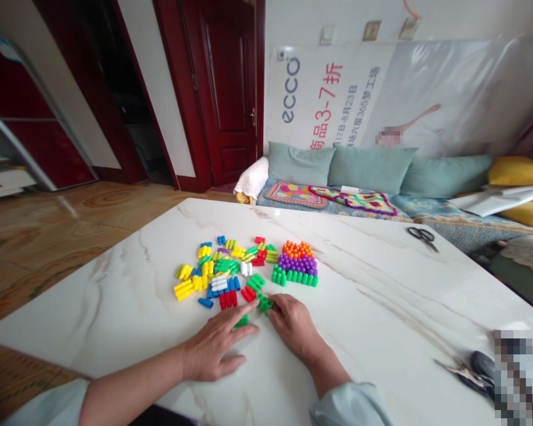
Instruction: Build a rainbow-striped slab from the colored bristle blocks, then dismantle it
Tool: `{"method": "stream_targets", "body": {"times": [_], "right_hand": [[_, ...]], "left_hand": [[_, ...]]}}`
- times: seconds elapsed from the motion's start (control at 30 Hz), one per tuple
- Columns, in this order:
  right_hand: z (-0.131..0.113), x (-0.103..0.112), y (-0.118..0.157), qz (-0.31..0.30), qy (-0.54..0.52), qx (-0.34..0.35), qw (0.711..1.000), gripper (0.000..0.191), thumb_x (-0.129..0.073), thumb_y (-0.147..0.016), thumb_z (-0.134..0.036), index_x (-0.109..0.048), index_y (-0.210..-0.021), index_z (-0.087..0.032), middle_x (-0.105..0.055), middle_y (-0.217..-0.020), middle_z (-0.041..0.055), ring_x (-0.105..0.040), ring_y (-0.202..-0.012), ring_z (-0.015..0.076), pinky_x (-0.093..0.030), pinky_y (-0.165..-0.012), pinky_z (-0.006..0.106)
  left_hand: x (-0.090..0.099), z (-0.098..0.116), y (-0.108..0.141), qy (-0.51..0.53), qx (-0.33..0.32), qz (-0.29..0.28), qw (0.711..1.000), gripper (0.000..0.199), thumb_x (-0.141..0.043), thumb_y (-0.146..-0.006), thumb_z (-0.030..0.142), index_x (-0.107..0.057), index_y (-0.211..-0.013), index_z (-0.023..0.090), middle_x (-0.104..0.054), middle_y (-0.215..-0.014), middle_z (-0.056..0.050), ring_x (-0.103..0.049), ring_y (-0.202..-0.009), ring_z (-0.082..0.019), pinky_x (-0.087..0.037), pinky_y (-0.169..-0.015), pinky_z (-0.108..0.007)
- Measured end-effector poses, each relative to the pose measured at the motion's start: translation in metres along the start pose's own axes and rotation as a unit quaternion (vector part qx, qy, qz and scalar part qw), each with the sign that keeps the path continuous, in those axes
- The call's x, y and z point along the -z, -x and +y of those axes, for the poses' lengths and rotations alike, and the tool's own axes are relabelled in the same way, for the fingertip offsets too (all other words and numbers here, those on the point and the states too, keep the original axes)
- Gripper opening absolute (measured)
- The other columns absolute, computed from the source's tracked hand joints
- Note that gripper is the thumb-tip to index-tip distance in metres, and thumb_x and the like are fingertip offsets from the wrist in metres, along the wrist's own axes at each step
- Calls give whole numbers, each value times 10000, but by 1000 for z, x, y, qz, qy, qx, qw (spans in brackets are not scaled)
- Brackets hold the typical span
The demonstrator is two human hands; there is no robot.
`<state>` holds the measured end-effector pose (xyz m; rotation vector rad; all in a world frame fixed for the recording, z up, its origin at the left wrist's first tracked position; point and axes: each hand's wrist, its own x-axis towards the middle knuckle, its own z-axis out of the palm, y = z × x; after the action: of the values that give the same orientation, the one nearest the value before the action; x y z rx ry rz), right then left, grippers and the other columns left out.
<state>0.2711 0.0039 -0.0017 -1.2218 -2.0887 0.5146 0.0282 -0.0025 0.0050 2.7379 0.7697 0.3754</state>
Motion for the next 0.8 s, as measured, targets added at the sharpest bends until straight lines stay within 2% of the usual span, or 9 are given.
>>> {"method": "stream_targets", "body": {"times": [0.1,0.17,0.23,0.3,0.37,0.4,0.5,0.6,0.8], "right_hand": [[0,-1,-1,-4,-5,7,1000,163,-448,-925,-227,-606,-889,-209,-602,-823,28,-566,-784,158,-457,-723,279],[-1,-1,0,3,-22,0,1000,131,-460,-910,-211,-587,-877,-210,-596,-836,20,-564,-760,145,-460,-704,268],[-2,-1,1,15,-33,-15,999,126,-515,-877,-217,-572,-989,-213,-603,-894,22,-566,-744,140,-473,-689,266],[-3,0,2,16,-34,-13,999,346,-570,-846,-234,-520,-1188,-220,-600,-1043,49,-583,-798,150,-494,-721,277],[-3,1,1,4,-24,17,1000,535,-592,-841,-253,-426,-1350,-239,-548,-1228,83,-587,-963,183,-495,-836,308],[-2,1,1,-5,-16,35,999,560,-589,-849,-259,-409,-1379,-250,-519,-1286,89,-566,-1049,200,-479,-896,325],[0,1,-1,-15,13,67,998,415,-574,-874,-277,-531,-1286,-258,-540,-1265,82,-524,-1134,219,-445,-959,350],[2,1,-3,-8,53,65,996,307,-618,-853,-311,-619,-1154,-249,-586,-1167,76,-544,-1038,214,-470,-886,344],[-10,0,-4,31,153,40,987,174,-686,-801,-306,-667,-957,-231,-653,-1010,53,-543,-917,210,-456,-796,330]], "left_hand": [[1,1,-1,-2,3,-6,1000,540,-622,-763,306,-486,-1281,237,-152,-1579,-75,-347,-1353,-329,-327,-1103,-479],[2,2,-2,-2,5,-8,1000,543,-621,-764,309,-484,-1285,240,-163,-1576,-79,-356,-1347,-328,-327,-1101,-485],[2,1,-2,-4,6,-11,1000,552,-619,-766,313,-479,-1295,242,-179,-1571,-86,-351,-1352,-323,-320,-1104,-487],[1,1,-2,-7,5,-15,1000,564,-617,-769,319,-471,-1309,242,-195,-1566,-95,-334,-1363,-318,-310,-1110,-487],[1,0,-2,-11,3,-22,1000,578,-617,-771,325,-463,-1321,239,-210,-1560,-104,-316,-1375,-316,-303,-1113,-487],[0,0,-2,-12,3,-25,1000,585,-617,-770,327,-460,-1327,238,-218,-1557,-108,-311,-1378,-315,-301,-1114,-488],[0,0,-1,-14,4,-28,999,596,-617,-769,326,-453,-1335,238,-238,-1550,-110,-315,-1376,-317,-298,-1114,-494],[1,1,-2,-13,4,-28,1000,595,-617,-770,325,-453,-1335,240,-252,-1545,-107,-323,-1371,-315,-299,-1114,-494],[1,1,-2,-10,6,-22,1000,590,-621,-770,320,-454,-1331,251,-245,-1549,-98,-335,-1364,-312,-302,-1113,-490]]}}
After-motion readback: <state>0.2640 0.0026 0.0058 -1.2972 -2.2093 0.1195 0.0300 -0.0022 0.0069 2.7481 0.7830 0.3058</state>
